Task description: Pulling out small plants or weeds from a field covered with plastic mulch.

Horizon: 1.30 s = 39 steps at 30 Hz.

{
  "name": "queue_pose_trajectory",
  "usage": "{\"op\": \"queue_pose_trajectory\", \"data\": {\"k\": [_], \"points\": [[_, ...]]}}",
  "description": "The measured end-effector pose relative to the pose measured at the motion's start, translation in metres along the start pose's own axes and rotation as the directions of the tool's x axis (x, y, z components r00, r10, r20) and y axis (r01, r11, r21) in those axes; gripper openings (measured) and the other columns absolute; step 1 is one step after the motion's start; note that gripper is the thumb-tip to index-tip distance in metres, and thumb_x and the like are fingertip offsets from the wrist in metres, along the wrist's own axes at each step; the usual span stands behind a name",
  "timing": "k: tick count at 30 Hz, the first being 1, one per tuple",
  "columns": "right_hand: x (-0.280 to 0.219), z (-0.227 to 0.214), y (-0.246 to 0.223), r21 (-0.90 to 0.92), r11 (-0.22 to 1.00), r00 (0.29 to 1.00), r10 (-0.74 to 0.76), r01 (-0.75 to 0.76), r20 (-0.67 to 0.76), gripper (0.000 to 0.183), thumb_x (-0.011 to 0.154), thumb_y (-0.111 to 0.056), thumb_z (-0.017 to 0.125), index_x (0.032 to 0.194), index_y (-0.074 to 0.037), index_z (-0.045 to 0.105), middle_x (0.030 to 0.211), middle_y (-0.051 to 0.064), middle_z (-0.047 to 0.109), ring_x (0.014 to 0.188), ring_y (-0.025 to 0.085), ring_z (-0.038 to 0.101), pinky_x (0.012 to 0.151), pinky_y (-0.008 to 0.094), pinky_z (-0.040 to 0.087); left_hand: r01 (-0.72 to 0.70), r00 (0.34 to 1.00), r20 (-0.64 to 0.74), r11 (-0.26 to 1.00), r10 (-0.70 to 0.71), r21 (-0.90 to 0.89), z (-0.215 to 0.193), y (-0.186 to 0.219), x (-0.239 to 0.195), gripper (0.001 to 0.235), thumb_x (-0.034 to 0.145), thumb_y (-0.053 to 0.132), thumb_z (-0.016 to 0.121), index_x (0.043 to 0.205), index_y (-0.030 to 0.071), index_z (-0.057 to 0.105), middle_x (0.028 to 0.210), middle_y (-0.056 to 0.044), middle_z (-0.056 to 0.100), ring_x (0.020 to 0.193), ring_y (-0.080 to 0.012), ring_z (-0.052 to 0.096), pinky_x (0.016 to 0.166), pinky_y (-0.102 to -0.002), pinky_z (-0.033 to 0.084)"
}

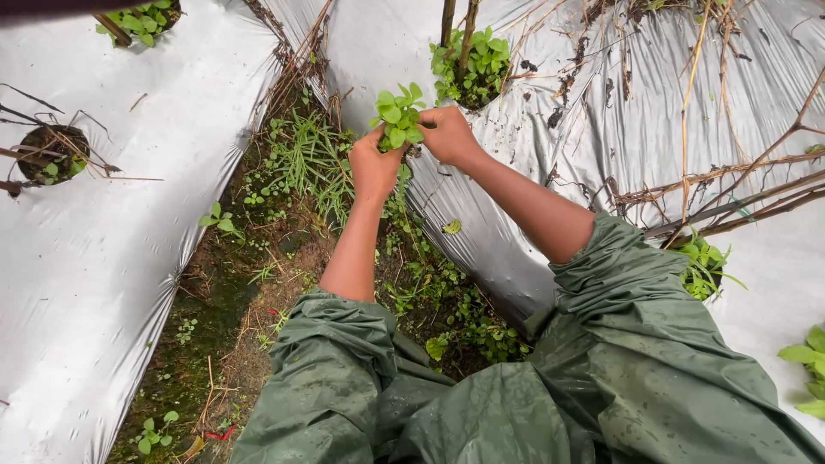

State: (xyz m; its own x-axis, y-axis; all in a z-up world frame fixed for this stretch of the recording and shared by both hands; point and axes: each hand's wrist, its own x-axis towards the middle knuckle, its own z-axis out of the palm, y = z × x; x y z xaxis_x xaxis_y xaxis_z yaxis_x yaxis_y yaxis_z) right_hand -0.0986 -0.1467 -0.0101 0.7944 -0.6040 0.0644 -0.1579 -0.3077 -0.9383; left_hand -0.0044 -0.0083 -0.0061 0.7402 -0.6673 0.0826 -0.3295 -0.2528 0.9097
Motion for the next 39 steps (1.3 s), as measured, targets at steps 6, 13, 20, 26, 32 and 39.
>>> {"op": "queue_pose_trajectory", "data": {"k": [6, 13, 20, 26, 32, 39], "points": [[0.002, -0.036, -0.043, -0.077, 0.99, 0.952, 0.133, -0.116, 0.276, 0.025, 0.096, 0.0, 0.056, 0.08, -0.01, 0.073, 0.084, 0.009, 0.078, 0.04, 0.002, 0.036, 0.037, 0.014, 0.03, 0.03, 0.978, -0.209, 0.999, -0.027, 0.013, -0.001, 0.003, 0.003, 0.029, 0.087, 0.007, 0.076, 0.116, 0.01, 0.078, 0.113, -0.007, 0.08, 0.103, -0.0259, 0.076, 0.081, -0.038, 0.063], [0.028, -0.092, 0.043, -0.59, 0.791, 0.986, 0.109, -0.162, -0.125, 0.039, 0.097, 0.001, 0.048, 0.12, -0.012, 0.076, 0.065, 0.002, 0.071, 0.038, 0.004, 0.036, 0.033, 0.018, 0.03, 0.151, 0.957, -0.245, 0.987, -0.158, -0.05, -0.007, 0.004, 0.005, 0.029, 0.086, 0.009, 0.079, 0.115, 0.009, 0.078, 0.107, -0.005, 0.082, 0.097, -0.0231, 0.077, 0.083, -0.041, 0.066], [0.038, -0.077, 0.098, -0.664, 0.693, 0.948, 0.09, -0.28, -0.305, 0.043, 0.091, -0.038, 0.079, 0.13, -0.026, 0.069, 0.11, 0.001, 0.066, 0.109, 0.023, 0.051, 0.102, 0.045, 0.031, 0.188, 0.954, -0.223, 0.979, -0.2, -0.075, -0.005, 0.001, 0.007, 0.029, 0.084, 0.009, 0.081, 0.113, 0.01, 0.078, 0.111, -0.006, 0.081, 0.108, -0.0263, 0.076, 0.096, -0.044, 0.063], [0.045, -0.068, 0.102, -0.594, 0.749, 0.911, 0.03, -0.294, -0.412, 0.015, 0.091, -0.039, 0.079, 0.104, -0.031, 0.079, 0.11, -0.005, 0.072, 0.12, 0.031, 0.051, 0.111, 0.067, 0.021, 0.171, 0.953, -0.244, 0.983, -0.181, -0.062, -0.008, -0.013, 0.014, 0.038, 0.082, 0.006, 0.081, 0.119, 0.007, 0.075, 0.11, -0.007, 0.081, 0.101, -0.0247, 0.078, 0.091, -0.039, 0.066], [0.049, -0.071, 0.11, -0.563, 0.751, 0.897, 0.086, -0.344, -0.434, 0.012, 0.092, -0.038, 0.077, 0.103, -0.033, 0.078, 0.126, -0.001, 0.073, 0.135, 0.043, 0.046, 0.114, 0.071, 0.014, 0.135, 0.959, -0.247, 0.99, -0.137, -0.028, -0.014, -0.014, 0.01, 0.036, 0.082, 0.008, 0.081, 0.117, 0.01, 0.077, 0.111, -0.005, 0.08, 0.103, -0.0235, 0.077, 0.092, -0.038, 0.065], [0.049, -0.075, 0.122, -0.52, 0.818, 0.901, -0.005, -0.246, -0.435, 0.007, 0.095, -0.037, 0.076, 0.091, -0.032, 0.08, 0.115, -0.003, 0.078, 0.122, 0.033, 0.057, 0.109, 0.078, 0.013, 0.146, 0.956, -0.258, 0.989, -0.141, -0.001, -0.028, -0.014, 0.002, 0.036, 0.083, 0.009, 0.08, 0.119, 0.008, 0.076, 0.11, -0.006, 0.081, 0.091, -0.021, 0.079, 0.082, -0.036, 0.067]]}}
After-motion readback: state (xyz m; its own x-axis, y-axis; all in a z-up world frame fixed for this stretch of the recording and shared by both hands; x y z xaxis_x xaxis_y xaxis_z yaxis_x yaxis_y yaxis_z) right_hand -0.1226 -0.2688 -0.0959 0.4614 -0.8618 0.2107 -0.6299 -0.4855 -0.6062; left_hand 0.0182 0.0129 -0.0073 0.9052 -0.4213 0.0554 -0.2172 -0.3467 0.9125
